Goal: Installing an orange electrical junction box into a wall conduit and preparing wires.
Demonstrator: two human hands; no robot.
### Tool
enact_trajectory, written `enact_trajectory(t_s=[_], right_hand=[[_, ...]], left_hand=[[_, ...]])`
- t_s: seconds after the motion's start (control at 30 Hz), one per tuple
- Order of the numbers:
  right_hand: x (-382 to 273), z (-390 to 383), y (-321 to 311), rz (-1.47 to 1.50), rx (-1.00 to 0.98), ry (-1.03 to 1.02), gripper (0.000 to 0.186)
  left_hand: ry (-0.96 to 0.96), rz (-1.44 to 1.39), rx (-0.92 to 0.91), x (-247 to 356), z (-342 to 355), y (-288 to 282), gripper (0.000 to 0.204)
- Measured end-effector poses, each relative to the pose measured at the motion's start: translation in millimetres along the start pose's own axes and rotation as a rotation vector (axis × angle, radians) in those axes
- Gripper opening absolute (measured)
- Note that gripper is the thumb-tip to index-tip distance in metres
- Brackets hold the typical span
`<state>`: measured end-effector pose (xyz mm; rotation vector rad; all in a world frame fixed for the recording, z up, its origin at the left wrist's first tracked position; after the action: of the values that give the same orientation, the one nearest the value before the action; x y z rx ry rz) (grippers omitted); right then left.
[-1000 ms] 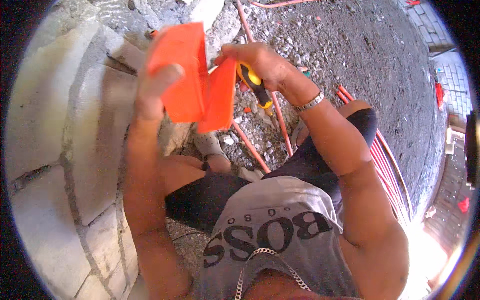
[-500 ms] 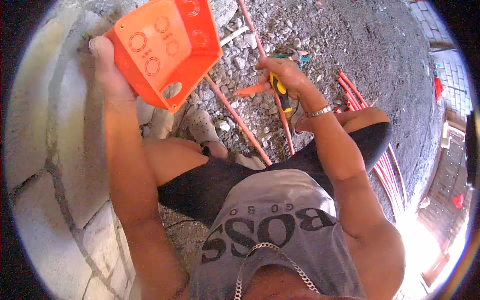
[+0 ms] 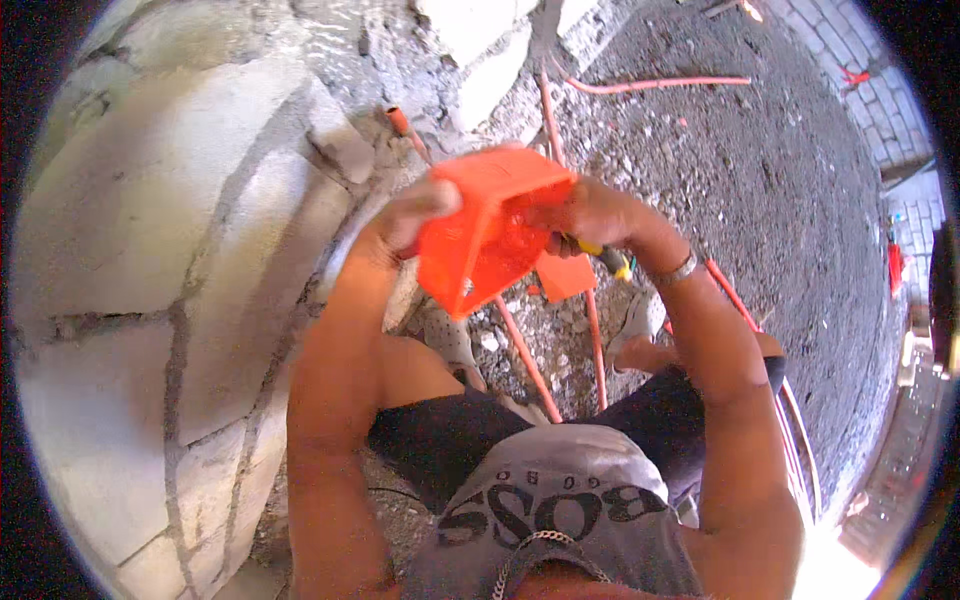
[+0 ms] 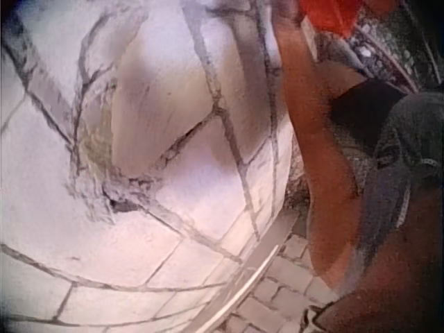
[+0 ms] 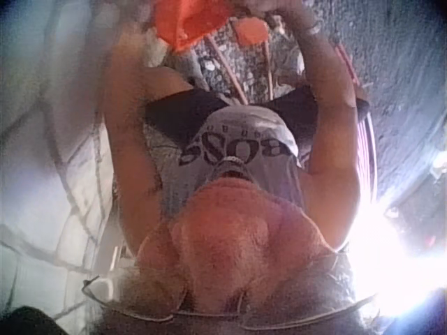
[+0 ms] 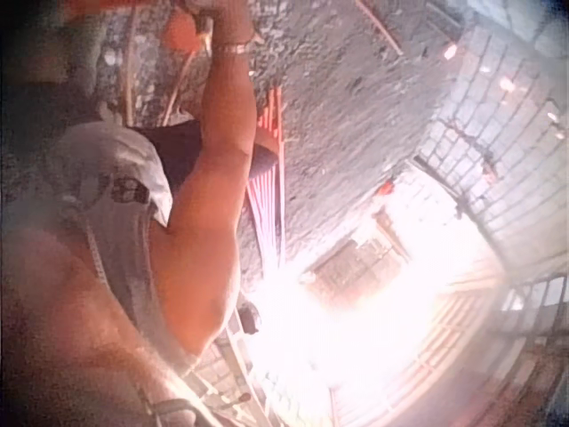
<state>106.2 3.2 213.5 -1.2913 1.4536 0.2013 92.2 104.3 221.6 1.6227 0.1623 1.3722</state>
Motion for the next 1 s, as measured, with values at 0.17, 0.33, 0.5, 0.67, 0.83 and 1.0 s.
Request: enact_trajectory(t_s=[0.17,0.33,0.5,0.67,0.83,1.0], right_hand=[[40.2,20.5,-32.4,-0.165,0.341,0.069,0.017],[29.3,62.4,-101.9,-0.167,0.571,-0.033,0.020],[17.2,131.7,-121.8,-0.196,0.604,0.048,0.027],[0.7,164.8,-119.6,-0.394,0.705,-0.081,0.032],[23.0,187.9,-119.8,-0.313,0.631,0.080,0.024],[19.8,190.9,-116.9,-0.341,0.610,0.032,0.037]], left_hand=[[0.155,-0.008,0.457,-14.4,9.4,-89.6,0.068],[0.395,1.215,1.043,34.1,-15.8,-163.8,0.039],[0.796,1.226,1.051,51.6,-3.6,-147.7,0.030],[0.769,1.150,1.124,53.1,3.4,-164.2,0.031],[0.711,0.901,1.120,35.2,-0.1,-194.4,0.032],[0.682,0.864,1.068,31.8,-4.4,-199.1,0.035]])
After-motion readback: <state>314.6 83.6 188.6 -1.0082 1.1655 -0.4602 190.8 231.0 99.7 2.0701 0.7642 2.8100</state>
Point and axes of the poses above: each hand's wrist, its own z-axis towards the middle knuckle, its own y-axis out of the palm, x = y × z, the point moved 10 cm from there along z, towards the middle knuckle, and after that the axes turned 7 degrees about y, right-handed, at the moved point
